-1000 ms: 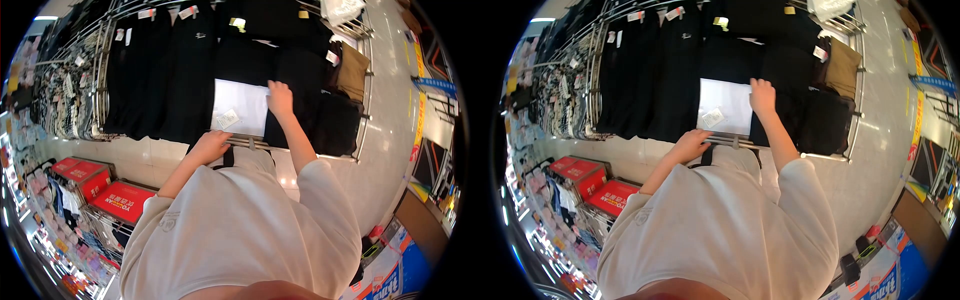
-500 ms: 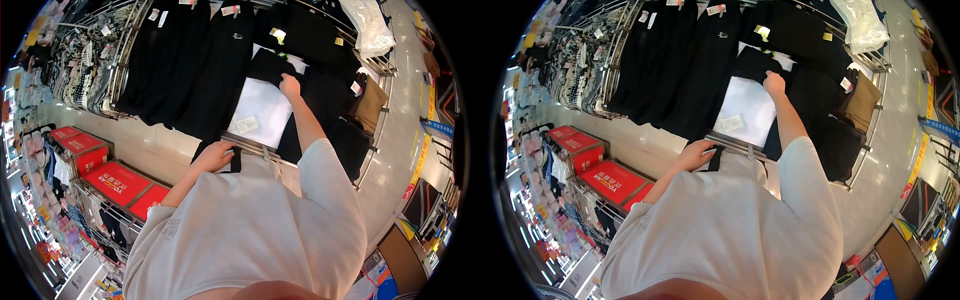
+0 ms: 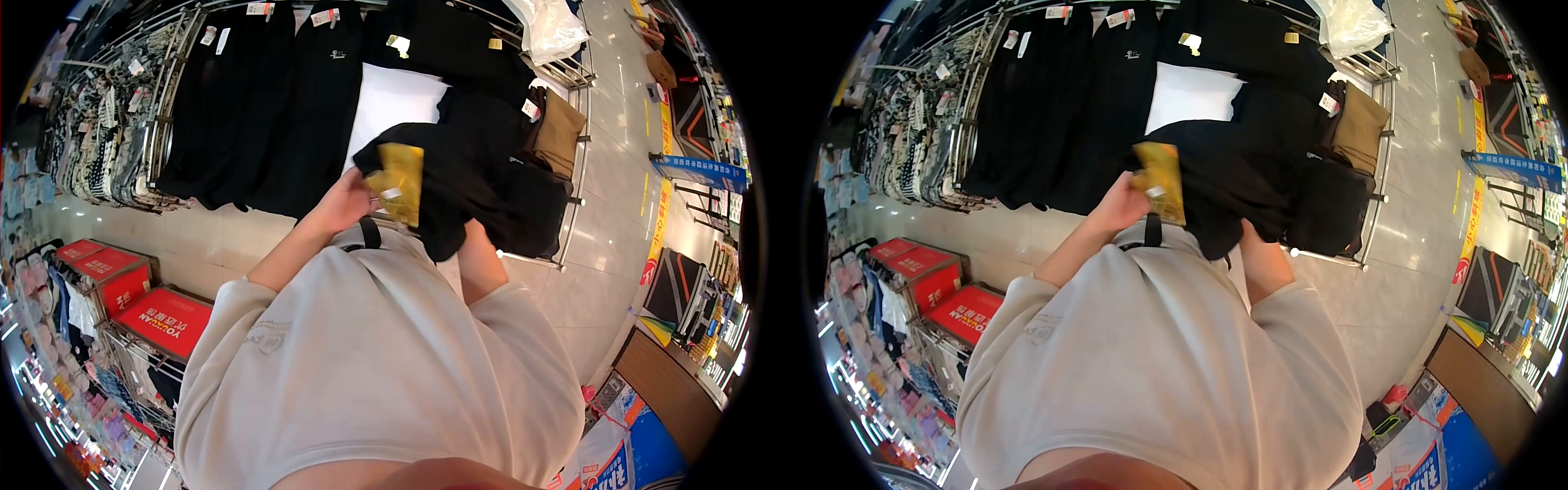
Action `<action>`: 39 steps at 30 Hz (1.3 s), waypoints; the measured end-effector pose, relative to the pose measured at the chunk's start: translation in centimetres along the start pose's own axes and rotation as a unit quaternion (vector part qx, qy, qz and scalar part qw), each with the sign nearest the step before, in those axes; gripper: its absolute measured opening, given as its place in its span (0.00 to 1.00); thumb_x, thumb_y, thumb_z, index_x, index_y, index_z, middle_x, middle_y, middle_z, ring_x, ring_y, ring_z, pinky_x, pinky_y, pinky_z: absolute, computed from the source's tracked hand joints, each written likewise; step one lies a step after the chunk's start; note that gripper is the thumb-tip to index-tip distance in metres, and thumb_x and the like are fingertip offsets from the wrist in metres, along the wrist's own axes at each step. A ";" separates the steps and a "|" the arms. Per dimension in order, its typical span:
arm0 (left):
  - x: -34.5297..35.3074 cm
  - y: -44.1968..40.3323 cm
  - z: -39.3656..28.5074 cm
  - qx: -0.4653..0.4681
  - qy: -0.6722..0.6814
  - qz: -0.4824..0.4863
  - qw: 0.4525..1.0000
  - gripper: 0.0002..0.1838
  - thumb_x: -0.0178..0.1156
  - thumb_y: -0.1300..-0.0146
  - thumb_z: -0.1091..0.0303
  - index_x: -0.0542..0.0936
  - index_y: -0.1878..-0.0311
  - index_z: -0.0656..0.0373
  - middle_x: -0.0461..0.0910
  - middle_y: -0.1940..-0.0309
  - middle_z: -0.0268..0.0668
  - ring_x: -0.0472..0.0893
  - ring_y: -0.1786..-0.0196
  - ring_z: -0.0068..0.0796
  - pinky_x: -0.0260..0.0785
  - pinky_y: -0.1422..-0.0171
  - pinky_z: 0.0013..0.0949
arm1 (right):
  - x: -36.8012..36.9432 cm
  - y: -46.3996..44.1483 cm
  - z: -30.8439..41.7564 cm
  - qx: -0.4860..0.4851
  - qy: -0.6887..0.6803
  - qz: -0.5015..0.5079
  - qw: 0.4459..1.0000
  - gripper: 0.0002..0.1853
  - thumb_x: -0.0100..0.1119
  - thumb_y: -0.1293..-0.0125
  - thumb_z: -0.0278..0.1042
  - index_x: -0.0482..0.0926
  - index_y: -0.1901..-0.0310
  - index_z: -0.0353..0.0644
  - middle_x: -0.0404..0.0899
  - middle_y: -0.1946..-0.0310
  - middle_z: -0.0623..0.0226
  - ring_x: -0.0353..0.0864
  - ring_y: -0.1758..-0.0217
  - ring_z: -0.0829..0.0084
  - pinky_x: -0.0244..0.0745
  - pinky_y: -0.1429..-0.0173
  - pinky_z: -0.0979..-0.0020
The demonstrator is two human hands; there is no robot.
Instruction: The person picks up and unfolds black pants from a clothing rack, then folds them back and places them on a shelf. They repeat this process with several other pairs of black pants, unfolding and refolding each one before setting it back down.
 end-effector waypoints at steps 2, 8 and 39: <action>4.3 1.5 -0.4 -0.056 0.027 -0.109 0.992 0.26 0.43 0.18 0.52 0.68 0.26 0.58 0.72 0.29 0.35 0.71 0.27 0.33 0.60 0.22 0.45 | 5.1 3.2 1.3 -0.058 0.160 -0.011 0.985 0.16 0.60 0.29 0.44 0.82 0.48 0.43 0.84 0.55 0.66 0.84 0.51 0.65 0.80 0.40 0.61; 4.5 2.3 0.5 -0.015 -0.125 -0.026 0.992 0.33 0.60 0.27 0.63 0.62 0.23 0.60 0.70 0.28 0.37 0.70 0.26 0.35 0.63 0.22 0.40 | 15.9 7.2 9.0 -0.235 0.424 0.000 0.874 0.18 0.59 0.29 0.49 0.82 0.49 0.43 0.84 0.56 0.66 0.83 0.51 0.64 0.79 0.38 0.60; -0.4 42.8 0.0 0.387 -0.140 -0.282 0.867 0.26 0.51 0.38 0.81 0.76 0.35 0.62 0.82 0.45 0.38 0.82 0.41 0.31 0.73 0.35 0.34 | 30.8 22.9 -19.4 -0.255 0.603 0.242 0.716 0.19 0.61 0.31 0.41 0.79 0.43 0.40 0.82 0.49 0.54 0.79 0.42 0.51 0.73 0.36 0.57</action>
Point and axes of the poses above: each hand's wrist, its own y-axis away from the middle knuckle, its own x-axis out of the palm, z = x × y, the point moved 6 cm from there along -y, towards the middle knuckle
